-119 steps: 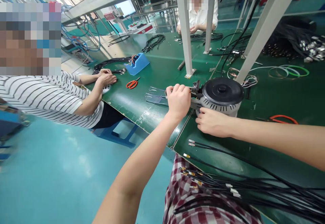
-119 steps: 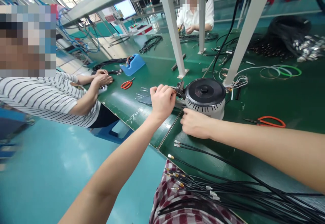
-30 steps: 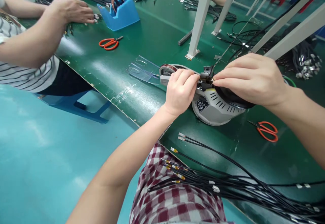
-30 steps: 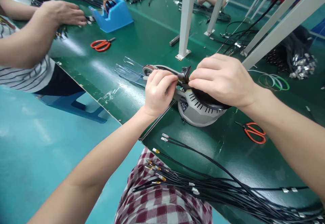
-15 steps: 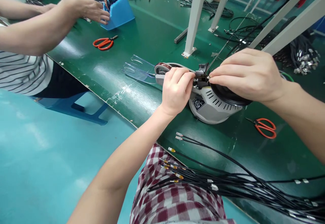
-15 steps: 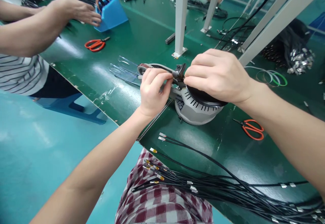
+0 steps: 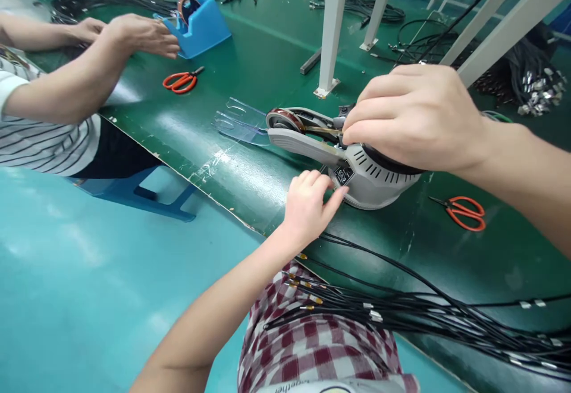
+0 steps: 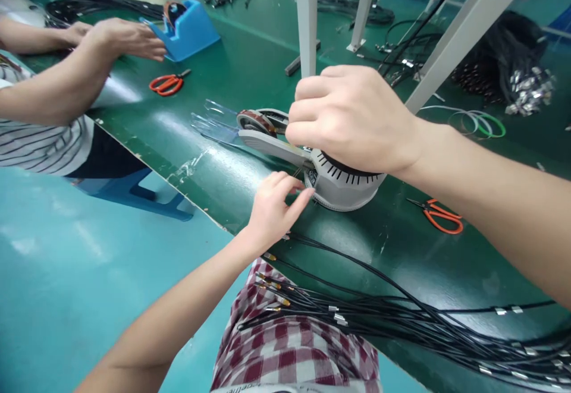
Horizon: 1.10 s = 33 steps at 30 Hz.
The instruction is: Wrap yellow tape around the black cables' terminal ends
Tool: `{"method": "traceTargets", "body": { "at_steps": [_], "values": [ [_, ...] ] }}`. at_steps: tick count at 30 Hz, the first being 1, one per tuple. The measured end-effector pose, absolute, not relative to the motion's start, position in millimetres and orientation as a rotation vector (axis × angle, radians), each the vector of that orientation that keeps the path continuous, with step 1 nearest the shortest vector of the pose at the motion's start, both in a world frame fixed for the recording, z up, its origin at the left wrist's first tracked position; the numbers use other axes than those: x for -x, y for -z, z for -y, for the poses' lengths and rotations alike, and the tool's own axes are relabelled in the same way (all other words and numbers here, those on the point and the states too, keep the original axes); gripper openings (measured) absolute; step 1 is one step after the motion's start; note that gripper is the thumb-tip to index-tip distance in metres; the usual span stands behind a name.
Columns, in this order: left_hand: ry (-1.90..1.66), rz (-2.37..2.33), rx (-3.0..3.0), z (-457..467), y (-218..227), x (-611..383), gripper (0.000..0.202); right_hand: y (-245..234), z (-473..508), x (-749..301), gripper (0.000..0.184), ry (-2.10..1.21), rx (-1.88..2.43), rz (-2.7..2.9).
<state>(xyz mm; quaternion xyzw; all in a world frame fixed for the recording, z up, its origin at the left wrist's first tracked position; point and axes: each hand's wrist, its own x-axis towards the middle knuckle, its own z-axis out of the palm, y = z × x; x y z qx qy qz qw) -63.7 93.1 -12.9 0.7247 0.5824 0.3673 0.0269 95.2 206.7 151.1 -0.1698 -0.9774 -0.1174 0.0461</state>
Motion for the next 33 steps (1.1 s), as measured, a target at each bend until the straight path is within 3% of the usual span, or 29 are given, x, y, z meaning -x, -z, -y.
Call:
{"method": "traceTargets", "body": {
  "at_steps": [3,7,13,23,28,33],
  "values": [
    [-0.761,-1.844,-2.365,-81.8,20.5,50.7,0.038,-156.7,-202.3,-88.8,0.032,0.408,0.522,2.95],
    [-0.549,-1.877,-2.448,-74.3,29.6,30.6,0.017,-171.1,-198.3,-76.7,0.029,0.516,0.554,2.92],
    [-0.613,-1.869,-2.438,-73.2,36.6,20.1,0.015,-183.3,-192.6,-65.4,0.045,0.509,0.704,2.948],
    [-0.63,-1.808,-2.461,-71.0,34.8,20.3,0.013,-176.7,-199.1,-73.8,0.034,0.42,0.582,2.919],
    [-0.606,-1.858,-2.414,-72.0,35.2,27.0,0.016,-164.6,-201.0,-82.8,0.036,0.569,0.434,2.871],
    [-0.641,-1.79,-2.443,-66.9,39.0,18.3,0.013,-146.1,-204.9,-95.2,0.026,0.681,0.169,2.779]
  ]
}}
